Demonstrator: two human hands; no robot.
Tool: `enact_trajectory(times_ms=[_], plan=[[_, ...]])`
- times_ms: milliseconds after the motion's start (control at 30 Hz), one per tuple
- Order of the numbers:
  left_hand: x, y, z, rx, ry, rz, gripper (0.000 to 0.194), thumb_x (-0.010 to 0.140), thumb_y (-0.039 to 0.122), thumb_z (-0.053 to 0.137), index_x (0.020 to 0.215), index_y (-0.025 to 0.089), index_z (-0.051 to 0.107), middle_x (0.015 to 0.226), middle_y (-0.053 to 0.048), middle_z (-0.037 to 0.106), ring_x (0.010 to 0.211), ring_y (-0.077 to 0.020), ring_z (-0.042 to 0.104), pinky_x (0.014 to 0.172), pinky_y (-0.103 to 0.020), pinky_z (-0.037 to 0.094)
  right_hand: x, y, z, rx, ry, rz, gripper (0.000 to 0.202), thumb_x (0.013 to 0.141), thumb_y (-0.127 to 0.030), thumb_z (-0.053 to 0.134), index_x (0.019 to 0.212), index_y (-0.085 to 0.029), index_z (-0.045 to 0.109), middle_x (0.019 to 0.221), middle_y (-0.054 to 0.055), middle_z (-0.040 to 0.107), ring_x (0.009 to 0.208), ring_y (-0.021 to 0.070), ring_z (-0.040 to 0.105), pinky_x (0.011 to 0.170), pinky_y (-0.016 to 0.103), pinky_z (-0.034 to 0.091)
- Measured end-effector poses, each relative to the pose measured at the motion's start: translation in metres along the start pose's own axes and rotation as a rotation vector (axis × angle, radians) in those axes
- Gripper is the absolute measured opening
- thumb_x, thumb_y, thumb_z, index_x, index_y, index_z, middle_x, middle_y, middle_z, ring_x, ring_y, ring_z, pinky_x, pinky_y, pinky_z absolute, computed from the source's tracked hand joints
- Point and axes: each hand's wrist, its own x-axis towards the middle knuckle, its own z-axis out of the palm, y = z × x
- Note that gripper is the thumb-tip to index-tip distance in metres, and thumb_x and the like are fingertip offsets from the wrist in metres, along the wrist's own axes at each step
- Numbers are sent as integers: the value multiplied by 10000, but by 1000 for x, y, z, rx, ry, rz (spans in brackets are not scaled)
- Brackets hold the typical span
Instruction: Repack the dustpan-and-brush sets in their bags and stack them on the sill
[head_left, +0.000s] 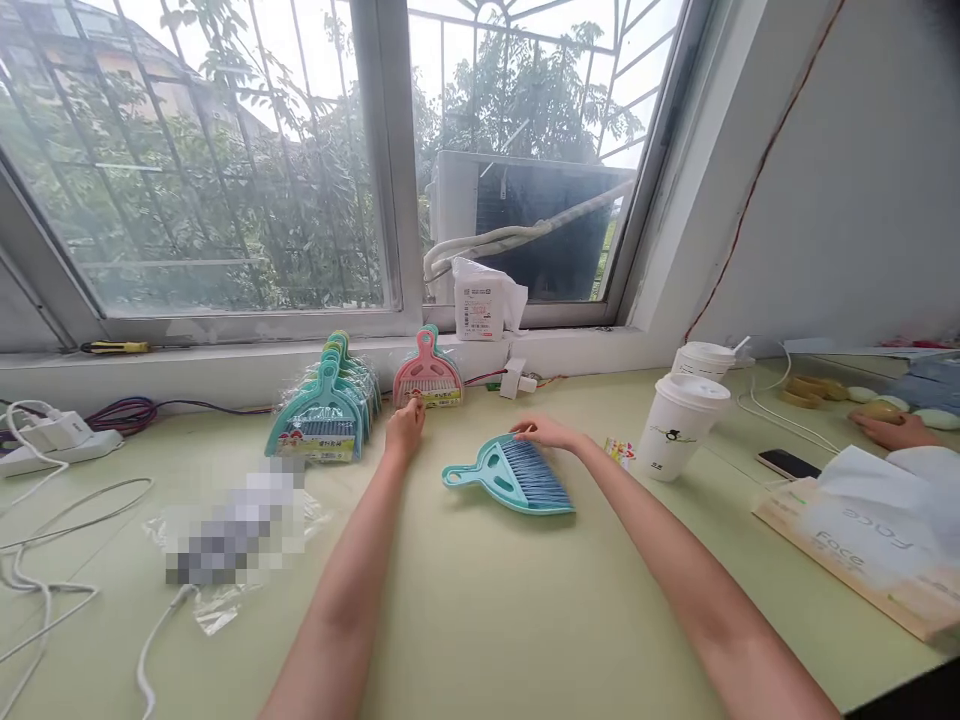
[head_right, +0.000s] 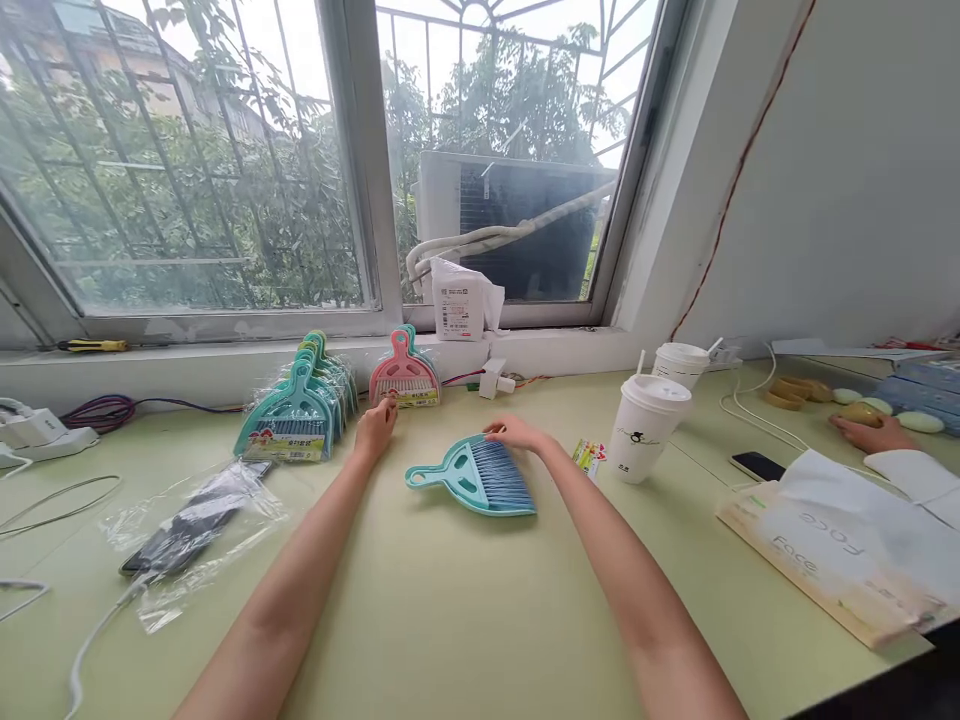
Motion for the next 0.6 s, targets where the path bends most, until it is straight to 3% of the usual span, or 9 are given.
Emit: enact_trajectory(times_ms=[100, 200, 333, 400, 500, 600], plan=[[-34, 5, -14, -106, 53, -61, 261, 939, 345, 383, 999, 221, 604, 826, -61, 702, 780, -196, 640, 696, -266, 394, -24, 2, 8, -36, 1, 47, 352, 796, -364, 667, 1093, -175, 680, 1023, 84, 713, 922, 200, 649, 792, 265, 485], [-73, 9, -32, -196, 100, -191, 263, 927, 329, 378, 920, 221, 617, 823, -58, 691, 774, -198, 627, 716, -285, 406, -45, -4, 20, -63, 17, 70, 210, 807, -334, 653, 939, -180, 711, 951, 49, 727, 881, 176, 650, 750, 230, 472], [-117, 20, -50, -284, 88, -178, 335, 923, 312, 343, 789, 212, 632, 906, -96, 666, 920, -230, 602, 849, -345, 421, -68, -24, 44, -96, 221, 180, 159, 848, -288, 583, 901, -183, 690, 1002, 55, 716, 939, 175, 632, 788, 233, 444], [-133, 30, -56, -377, 93, -172, 326, 924, 342, 354, 851, 195, 635, 939, -105, 650, 965, -229, 588, 911, -359, 414, -75, -40, 58, -16, 371, 261, 176, 863, -290, 548, 932, -177, 663, 1044, 71, 701, 965, 173, 620, 798, 234, 437], [-151, 46, -60, -595, 107, -330, 343, 891, 405, 450, 1107, 165, 565, 1041, -115, 624, 989, -209, 589, 895, -344, 449, -79, -65, 79, 136, 493, 289, 198, 878, -322, 493, 923, -187, 630, 1037, 68, 691, 957, 166, 607, 792, 236, 440], [-163, 54, -64, -870, -80, -497, 429, 832, 431, 554, 1167, 166, 527, 1003, -100, 638, 932, -201, 623, 814, -320, 486, -79, -86, 94, 247, 527, 240, 255, 902, -374, 421, 954, -197, 598, 1032, 55, 683, 925, 157, 603, 769, 235, 452]])
